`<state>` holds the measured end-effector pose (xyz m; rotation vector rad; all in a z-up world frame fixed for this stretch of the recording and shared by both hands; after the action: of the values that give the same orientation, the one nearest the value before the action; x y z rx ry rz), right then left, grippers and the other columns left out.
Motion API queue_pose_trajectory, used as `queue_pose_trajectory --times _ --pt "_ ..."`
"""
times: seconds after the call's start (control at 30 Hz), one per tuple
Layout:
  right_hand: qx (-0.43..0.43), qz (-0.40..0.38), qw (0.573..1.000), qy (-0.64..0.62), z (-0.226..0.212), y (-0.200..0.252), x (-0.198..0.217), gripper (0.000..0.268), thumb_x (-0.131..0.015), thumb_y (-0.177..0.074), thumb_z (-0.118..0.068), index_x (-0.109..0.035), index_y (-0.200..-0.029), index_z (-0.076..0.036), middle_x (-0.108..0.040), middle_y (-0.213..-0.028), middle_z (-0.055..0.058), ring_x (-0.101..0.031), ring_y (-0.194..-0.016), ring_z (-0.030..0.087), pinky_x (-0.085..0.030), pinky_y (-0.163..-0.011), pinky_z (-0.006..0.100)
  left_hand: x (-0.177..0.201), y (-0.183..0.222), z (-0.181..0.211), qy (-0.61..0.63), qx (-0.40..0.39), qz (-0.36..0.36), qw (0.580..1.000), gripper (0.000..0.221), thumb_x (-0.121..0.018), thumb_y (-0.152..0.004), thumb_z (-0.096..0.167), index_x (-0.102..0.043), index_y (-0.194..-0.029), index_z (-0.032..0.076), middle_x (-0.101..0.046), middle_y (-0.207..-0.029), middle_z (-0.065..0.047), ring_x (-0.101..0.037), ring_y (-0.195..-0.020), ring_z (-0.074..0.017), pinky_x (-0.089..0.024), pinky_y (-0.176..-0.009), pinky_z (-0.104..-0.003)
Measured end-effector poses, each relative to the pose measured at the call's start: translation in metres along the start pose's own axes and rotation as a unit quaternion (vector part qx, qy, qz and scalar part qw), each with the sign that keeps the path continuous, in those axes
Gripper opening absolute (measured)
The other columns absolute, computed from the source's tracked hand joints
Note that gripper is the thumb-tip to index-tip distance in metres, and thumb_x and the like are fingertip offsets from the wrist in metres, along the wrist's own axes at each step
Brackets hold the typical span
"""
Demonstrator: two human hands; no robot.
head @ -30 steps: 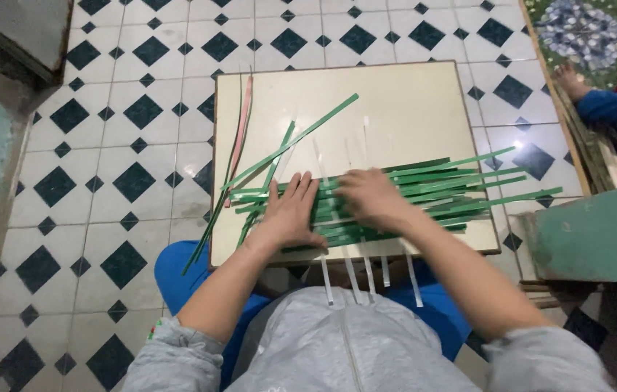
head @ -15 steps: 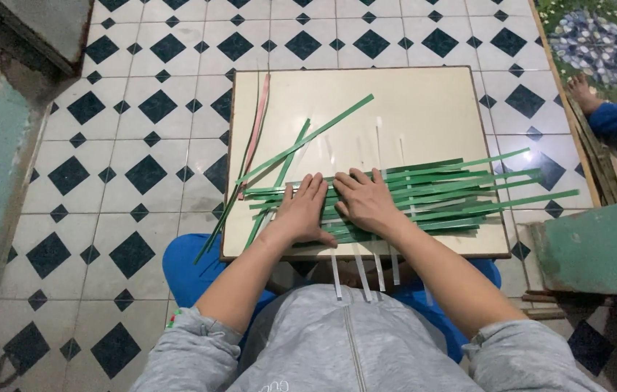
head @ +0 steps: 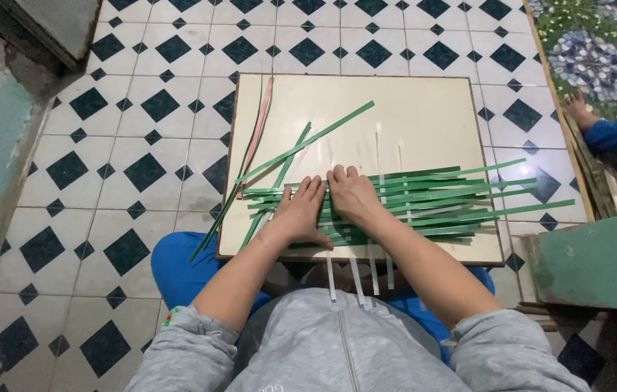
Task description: Weaving green plastic strips into a mat on a flat board
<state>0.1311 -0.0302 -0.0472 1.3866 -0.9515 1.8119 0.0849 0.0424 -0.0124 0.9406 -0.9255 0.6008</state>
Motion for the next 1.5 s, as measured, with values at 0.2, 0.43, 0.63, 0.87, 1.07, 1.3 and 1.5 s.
queue_pose_trajectory --times 0.2,0.43,0.63,0.87,1.07,1.3,1.5 --pt "-0.021 -0.018 1.000 0.000 0.006 -0.002 -0.007 0.030 -0.039 -0.089 -0.016 -0.058 -0.110 -0.006 -0.050 -0.096 0.009 -0.056 -0.090 0.029 -0.052 -0.058 0.039 0.001 0.000 0.001 0.011 0.013 -0.011 1.000 0.129 -0.078 -0.057 0.068 -0.020 -0.155 0.007 -0.014 -0.163 -0.011 -0.009 -0.151 -0.0279 -0.013 -0.118 -0.058" --pt "-0.034 -0.075 0.988 -0.132 0.025 0.006 0.032 0.041 -0.034 -0.089 -0.008 -0.055 -0.124 -0.011 -0.050 -0.107 0.010 -0.054 -0.103 0.035 -0.053 -0.072 0.045 0.004 0.004 0.001 0.003 0.013 -0.017 1.000 0.129 -0.080 -0.058 0.066 -0.019 -0.155 0.007 -0.013 -0.164 -0.012 -0.008 -0.152 -0.0276 -0.012 -0.118 -0.057" --pt "-0.003 -0.124 0.989 -0.083 0.026 0.068 0.061 0.011 -0.064 -0.082 -0.020 -0.070 -0.090 -0.020 -0.065 -0.094 -0.001 -0.062 -0.095 0.023 -0.053 -0.078 0.038 0.008 0.007 0.003 0.013 0.006 -0.019 1.000 0.128 -0.081 -0.059 0.065 -0.020 -0.154 0.005 -0.014 -0.163 -0.014 -0.009 -0.151 -0.0302 -0.011 -0.118 -0.058" --pt "0.050 -0.148 0.978 -0.135 -0.023 0.121 0.035 0.015 -0.075 -0.071 -0.032 -0.073 -0.080 -0.021 -0.067 -0.090 -0.002 -0.057 -0.091 0.022 -0.040 -0.078 0.039 0.010 0.009 0.002 0.027 0.005 -0.022 0.999 0.128 -0.081 -0.059 0.063 -0.019 -0.154 0.004 -0.013 -0.163 -0.015 -0.007 -0.151 -0.0309 -0.009 -0.118 -0.059" --pt "0.016 -0.142 0.975 -0.170 -0.020 0.129 0.035 0.015 -0.074 -0.074 -0.034 -0.071 -0.085 -0.024 -0.065 -0.094 -0.005 -0.054 -0.095 0.018 -0.038 -0.084 0.036 0.005 0.006 0.002 0.027 -0.004 -0.028 0.999 0.128 -0.082 -0.059 0.063 -0.019 -0.154 0.004 -0.011 -0.163 -0.015 -0.006 -0.151 -0.0312 -0.009 -0.118 -0.059" --pt "0.050 -0.172 0.949 -0.258 0.009 0.118 0.042 0.020 -0.071 -0.076 -0.026 -0.074 -0.092 -0.014 -0.070 -0.093 0.010 -0.062 -0.087 0.032 -0.048 -0.079 0.042 0.008 0.004 0.002 0.011 0.000 -0.025 1.000 0.128 -0.083 -0.059 0.063 -0.020 -0.154 0.006 -0.012 -0.163 -0.014 -0.007 -0.151 -0.0309 -0.007 -0.118 -0.058" --pt "-0.255 -0.115 0.912 -0.298 0.147 0.066 0.018 0.029 -0.062 -0.093 -0.023 -0.070 -0.114 -0.004 -0.072 -0.098 0.016 -0.067 -0.098 0.036 -0.050 -0.087 0.045 0.031 0.004 0.031 0.037 -0.020 0.020 0.999 0.126 -0.079 -0.059 0.069 -0.023 -0.154 0.007 -0.012 -0.162 -0.018 -0.004 -0.150 -0.0371 -0.002 -0.116 -0.063"
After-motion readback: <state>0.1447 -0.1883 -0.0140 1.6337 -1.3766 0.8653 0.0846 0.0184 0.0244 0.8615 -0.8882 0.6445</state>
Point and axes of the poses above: each hand's wrist, its own y-axis away from the middle knuckle, its own x-axis out of the back of the hand, z = x × y, the point moved 9 cm from there along -y, towards the middle knuckle
